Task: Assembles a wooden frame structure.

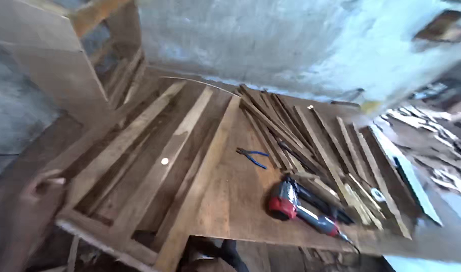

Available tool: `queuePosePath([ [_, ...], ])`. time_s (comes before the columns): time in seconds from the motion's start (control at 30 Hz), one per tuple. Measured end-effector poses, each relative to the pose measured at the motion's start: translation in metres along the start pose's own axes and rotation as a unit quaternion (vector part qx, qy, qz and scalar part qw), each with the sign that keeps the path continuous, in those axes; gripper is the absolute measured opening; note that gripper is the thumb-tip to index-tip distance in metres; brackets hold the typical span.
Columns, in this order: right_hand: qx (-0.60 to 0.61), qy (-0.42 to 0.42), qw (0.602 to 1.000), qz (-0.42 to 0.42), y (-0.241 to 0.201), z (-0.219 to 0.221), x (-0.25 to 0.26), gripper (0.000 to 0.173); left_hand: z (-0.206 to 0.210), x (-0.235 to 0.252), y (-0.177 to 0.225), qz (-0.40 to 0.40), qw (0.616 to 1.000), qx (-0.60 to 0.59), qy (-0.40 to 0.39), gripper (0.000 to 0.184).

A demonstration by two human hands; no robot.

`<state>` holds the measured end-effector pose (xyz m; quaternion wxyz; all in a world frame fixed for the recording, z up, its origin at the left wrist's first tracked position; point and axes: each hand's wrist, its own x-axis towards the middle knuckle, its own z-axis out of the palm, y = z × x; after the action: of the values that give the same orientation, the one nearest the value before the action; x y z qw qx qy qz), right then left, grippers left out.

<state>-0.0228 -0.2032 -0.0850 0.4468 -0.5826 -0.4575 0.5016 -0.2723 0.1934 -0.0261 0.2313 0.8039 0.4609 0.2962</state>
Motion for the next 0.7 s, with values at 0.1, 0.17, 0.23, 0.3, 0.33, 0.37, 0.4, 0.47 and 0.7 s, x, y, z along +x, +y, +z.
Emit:
queuePosePath([
  [0.1,-0.073,0.027,0.995,-0.057,0.013,-0.019,0.021,0.029,0.004,-0.018,0.022,0.062,0.997,-0.027,-0.04,0.047],
  [0.17,-0.095,0.1,0.989,-0.05,0.004,-0.047,0.035,0.026,0.023,-0.05,0.05,0.085,0.986,-0.033,-0.141,0.055],
  [0.23,-0.125,0.16,0.978,-0.038,-0.013,-0.082,0.046,0.025,0.049,-0.092,0.091,0.076,0.975,0.037,-0.207,0.068],
  [0.3,-0.161,0.213,0.963,-0.037,-0.027,-0.113,0.061,0.024,0.08,-0.131,0.121,0.082,0.97,0.148,-0.174,0.087],
  [0.33,-0.169,0.228,0.958,-0.036,-0.035,-0.124,0.069,0.023,0.095,-0.146,0.13,0.078,0.969,0.186,-0.142,0.095],
  [0.37,-0.167,0.236,0.956,-0.044,-0.043,-0.132,0.077,0.023,0.111,-0.156,0.133,0.075,0.97,0.203,-0.109,0.102],
  [0.4,-0.163,0.237,0.956,-0.062,-0.05,-0.137,0.085,0.022,0.122,-0.163,0.135,0.073,0.974,0.199,-0.085,0.107],
  [0.47,-0.161,0.224,0.956,-0.104,-0.058,-0.14,0.104,0.022,0.128,-0.173,0.144,0.042,0.974,0.197,-0.106,0.115],
  [0.7,-0.266,0.178,0.933,-0.166,-0.074,-0.141,0.155,0.025,0.09,-0.174,0.164,-0.122,0.923,0.171,-0.324,0.081],
])
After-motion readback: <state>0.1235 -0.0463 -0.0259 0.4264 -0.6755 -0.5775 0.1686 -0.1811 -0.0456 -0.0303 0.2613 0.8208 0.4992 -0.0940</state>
